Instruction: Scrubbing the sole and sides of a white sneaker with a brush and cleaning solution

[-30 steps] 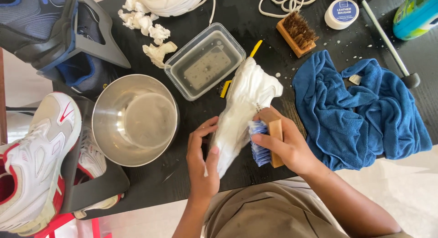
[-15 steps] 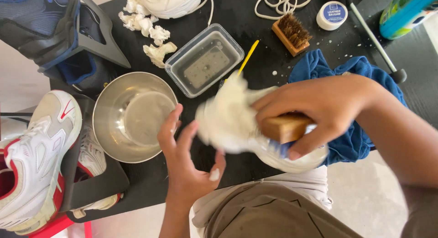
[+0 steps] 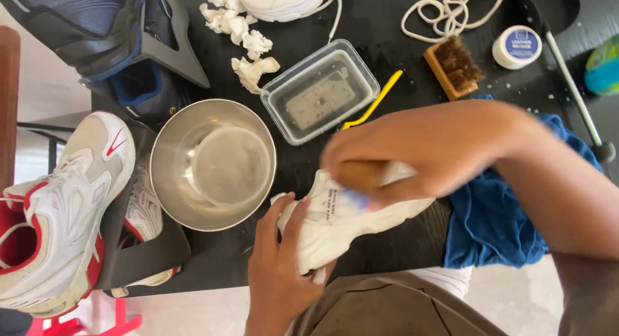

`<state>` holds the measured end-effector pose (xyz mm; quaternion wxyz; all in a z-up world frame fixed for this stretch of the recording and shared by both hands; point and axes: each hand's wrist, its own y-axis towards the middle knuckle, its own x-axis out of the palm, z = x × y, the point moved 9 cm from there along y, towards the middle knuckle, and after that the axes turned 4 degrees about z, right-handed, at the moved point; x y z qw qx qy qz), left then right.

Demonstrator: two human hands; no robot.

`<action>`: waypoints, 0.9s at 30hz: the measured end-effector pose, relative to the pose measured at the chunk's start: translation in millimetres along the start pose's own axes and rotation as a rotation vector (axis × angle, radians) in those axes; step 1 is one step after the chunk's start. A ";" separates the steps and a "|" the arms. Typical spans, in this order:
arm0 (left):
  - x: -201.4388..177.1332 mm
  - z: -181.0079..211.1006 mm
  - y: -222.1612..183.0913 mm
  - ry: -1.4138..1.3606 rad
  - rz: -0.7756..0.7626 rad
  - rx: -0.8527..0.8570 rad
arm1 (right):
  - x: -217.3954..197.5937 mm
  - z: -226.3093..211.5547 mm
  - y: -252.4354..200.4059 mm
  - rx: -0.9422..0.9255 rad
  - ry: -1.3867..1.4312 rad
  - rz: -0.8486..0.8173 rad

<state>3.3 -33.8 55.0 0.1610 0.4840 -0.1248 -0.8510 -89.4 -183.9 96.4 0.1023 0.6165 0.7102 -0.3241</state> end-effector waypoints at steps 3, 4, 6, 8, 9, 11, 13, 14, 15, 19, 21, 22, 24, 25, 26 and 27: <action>10.1 -18.0 1.9 0.084 -0.160 -0.141 | -21.9 13.9 -37.7 -0.053 -0.057 0.245; 9.0 -18.4 4.7 0.085 -0.177 -0.128 | -23.9 22.7 -49.4 -0.037 -0.120 0.324; 11.5 -18.2 10.6 0.079 -0.199 -0.120 | -13.2 40.1 -69.8 -0.016 -0.179 0.395; 21.5 -17.3 14.4 0.094 -0.272 -0.120 | 1.3 72.5 -90.3 0.167 -0.078 0.508; 25.2 -16.3 16.9 0.089 -0.278 -0.127 | 14.7 75.0 -89.2 0.171 -0.073 0.500; 30.0 -5.0 24.9 0.160 -0.225 -0.034 | 27.8 73.9 -99.0 0.155 -0.147 0.670; 34.2 -6.5 30.1 0.098 -0.237 -0.054 | 35.4 68.4 -97.0 0.200 -0.097 0.731; 37.0 -7.4 32.7 0.042 -0.242 -0.067 | 38.0 67.1 -99.0 0.239 -0.053 0.800; 37.4 -7.8 37.1 0.033 -0.248 -0.064 | 47.2 71.7 -98.3 0.251 -0.052 0.800; 44.7 -20.3 39.2 -0.105 -0.363 -0.183 | 62.8 78.3 -113.7 0.206 0.122 1.120; 44.5 -23.8 39.6 -0.152 -0.340 -0.217 | 70.2 86.5 -119.3 0.199 0.174 1.200; 43.0 -24.2 40.5 -0.256 -0.290 -0.251 | 70.8 88.1 -126.8 0.150 0.129 1.282; 43.8 -23.7 39.8 -0.362 -0.236 -0.287 | 68.3 84.4 -130.9 0.100 0.080 1.358; 34.0 -15.4 43.3 -0.343 -0.109 -0.181 | 62.1 74.6 -133.9 0.126 -0.051 1.426; 24.0 -6.3 44.9 -0.323 0.018 -0.074 | 56.3 63.9 -136.9 0.153 -0.186 1.490; 25.0 -5.9 46.3 -0.327 0.023 -0.076 | 56.8 64.8 -131.3 0.152 -0.191 1.486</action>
